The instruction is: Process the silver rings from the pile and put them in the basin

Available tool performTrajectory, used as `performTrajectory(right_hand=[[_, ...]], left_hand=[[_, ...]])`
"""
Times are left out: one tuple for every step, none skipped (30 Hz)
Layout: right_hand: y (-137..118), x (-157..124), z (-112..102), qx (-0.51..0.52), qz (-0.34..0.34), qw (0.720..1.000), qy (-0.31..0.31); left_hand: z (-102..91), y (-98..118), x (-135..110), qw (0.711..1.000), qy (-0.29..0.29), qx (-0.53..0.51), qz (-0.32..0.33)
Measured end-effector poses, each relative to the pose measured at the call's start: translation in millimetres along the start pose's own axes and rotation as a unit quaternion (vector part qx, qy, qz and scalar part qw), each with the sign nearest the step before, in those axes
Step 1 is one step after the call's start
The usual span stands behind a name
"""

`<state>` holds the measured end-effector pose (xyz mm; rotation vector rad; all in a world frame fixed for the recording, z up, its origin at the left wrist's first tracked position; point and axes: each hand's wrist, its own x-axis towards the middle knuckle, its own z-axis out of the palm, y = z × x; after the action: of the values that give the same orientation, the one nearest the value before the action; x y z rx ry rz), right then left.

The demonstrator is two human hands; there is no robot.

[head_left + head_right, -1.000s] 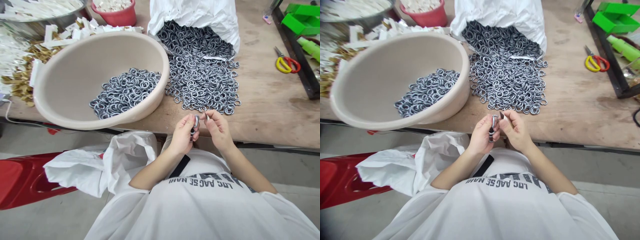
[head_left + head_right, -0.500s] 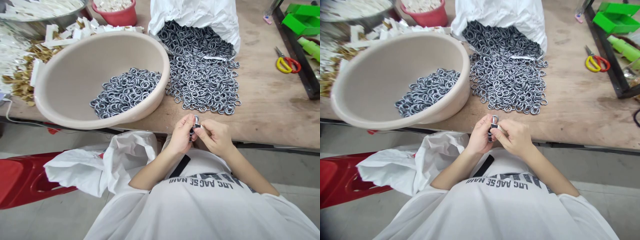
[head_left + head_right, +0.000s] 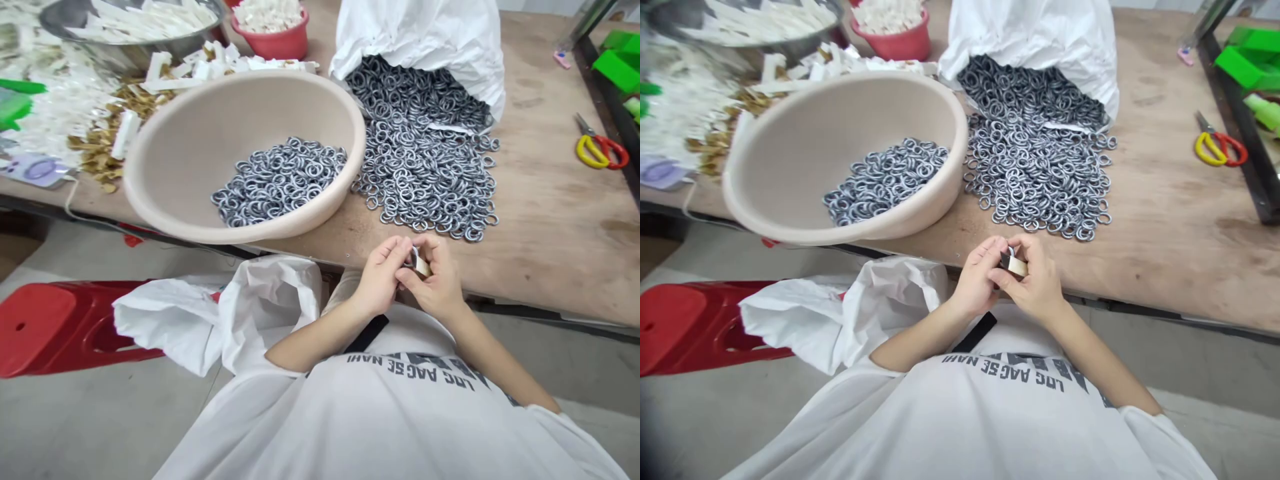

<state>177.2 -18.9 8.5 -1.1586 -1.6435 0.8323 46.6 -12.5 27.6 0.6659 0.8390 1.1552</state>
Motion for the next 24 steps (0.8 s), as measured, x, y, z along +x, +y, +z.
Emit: performTrajectory(right_hand=[[-3.3, 0.8, 5.3, 0.018, 0.005, 1.000, -0.007], [-7.5, 3.0, 9.9, 0.041, 0.008, 0.999, -0.011], [-12.8, 6.8, 13.6, 0.064, 0.007, 0.998, -0.015], [-19.1, 12.0, 16.6, 0.084, 0.001, 0.996, -0.018], [-26.3, 18.6, 19.2, 0.096, -0.008, 0.995, -0.019], [-34.1, 26.6, 21.9, 0.103, -0.018, 0.994, -0.016], [-42.0, 35.9, 24.9, 0.108, -0.029, 0.994, -0.011], [-49.6, 46.1, 28.8, 0.118, -0.034, 0.992, -0.006], [-56.6, 57.0, 33.6, 0.133, -0.035, 0.991, 0.002], [-62.4, 67.9, 39.4, 0.149, -0.039, 0.988, 0.007], [-67.0, 78.3, 45.8, 0.162, -0.042, 0.986, 0.002], [-70.1, 87.6, 52.4, 0.173, -0.041, 0.984, -0.011], [-71.7, 95.2, 58.7, 0.182, -0.041, 0.982, -0.025], [-71.8, 100.8, 64.0, 0.189, -0.038, 0.981, -0.035], [-70.5, 104.3, 68.0, 0.194, -0.034, 0.980, -0.040], [-68.0, 105.9, 70.4, 0.198, -0.029, 0.979, -0.039], [-64.4, 105.9, 71.1, 0.198, -0.023, 0.979, -0.035], [-60.0, 104.6, 70.3, 0.196, -0.018, 0.980, -0.028], [-55.1, 102.6, 68.2, 0.191, -0.014, 0.981, -0.020], [-50.0, 100.4, 65.1, 0.185, -0.011, 0.983, -0.011], [-45.1, 98.2, 61.3, 0.177, -0.008, 0.984, -0.004], [-40.4, 96.4, 57.3, 0.170, -0.005, 0.985, 0.003], [-36.3, 94.9, 53.2, 0.164, -0.003, 0.986, 0.012], [-32.8, 93.7, 49.4, 0.159, -0.002, 0.987, 0.021]], left_hand=[[0.6, 1.4, -1.2, 1.000, 0.006, 0.005, 0.015], [0.6, 5.5, -2.7, 0.999, 0.007, 0.012, 0.031], [0.0, 12.8, -4.7, 0.998, 0.004, 0.025, 0.049], [-1.3, 23.6, -6.8, 0.996, 0.002, 0.044, 0.073], [-3.5, 37.7, -9.1, 0.992, 0.008, 0.071, 0.105], [-6.4, 54.8, -11.2, 0.983, 0.022, 0.109, 0.147], [-10.0, 74.1, -13.1, 0.966, 0.060, 0.151, 0.200], [-14.3, 94.5, -14.6, 0.942, 0.107, 0.199, 0.249], [-19.1, 114.8, -15.4, 0.910, 0.145, 0.262, 0.288], [-24.3, 133.7, -15.4, 0.871, 0.168, 0.339, 0.312], [-29.8, 150.2, -14.7, 0.828, 0.178, 0.422, 0.325], [-35.5, 163.4, -13.1, 0.781, 0.175, 0.503, 0.325], [-41.1, 173.1, -10.8, 0.737, 0.166, 0.574, 0.317], [-46.7, 179.2, -8.1, 0.696, 0.154, 0.634, 0.300], [-52.0, 182.1, -5.2, 0.661, 0.148, 0.680, 0.281], [-56.9, 182.5, -2.4, 0.632, 0.150, 0.713, 0.263], [-61.4, 181.2, 0.2, 0.611, 0.158, 0.736, 0.247], [-65.4, 179.0, 2.2, 0.595, 0.172, 0.749, 0.236], [-68.8, 176.7, 3.5, 0.583, 0.187, 0.757, 0.229], [-71.6, 174.8, 4.3, 0.576, 0.199, 0.760, 0.225], [-73.7, 173.7, 4.5, 0.573, 0.209, 0.761, 0.223], [-75.2, 173.3, 4.3, 0.574, 0.212, 0.760, 0.221], [-76.2, 173.7, 3.8, 0.577, 0.211, 0.758, 0.220], [-76.6, 174.6, 3.1, 0.581, 0.204, 0.757, 0.219]])
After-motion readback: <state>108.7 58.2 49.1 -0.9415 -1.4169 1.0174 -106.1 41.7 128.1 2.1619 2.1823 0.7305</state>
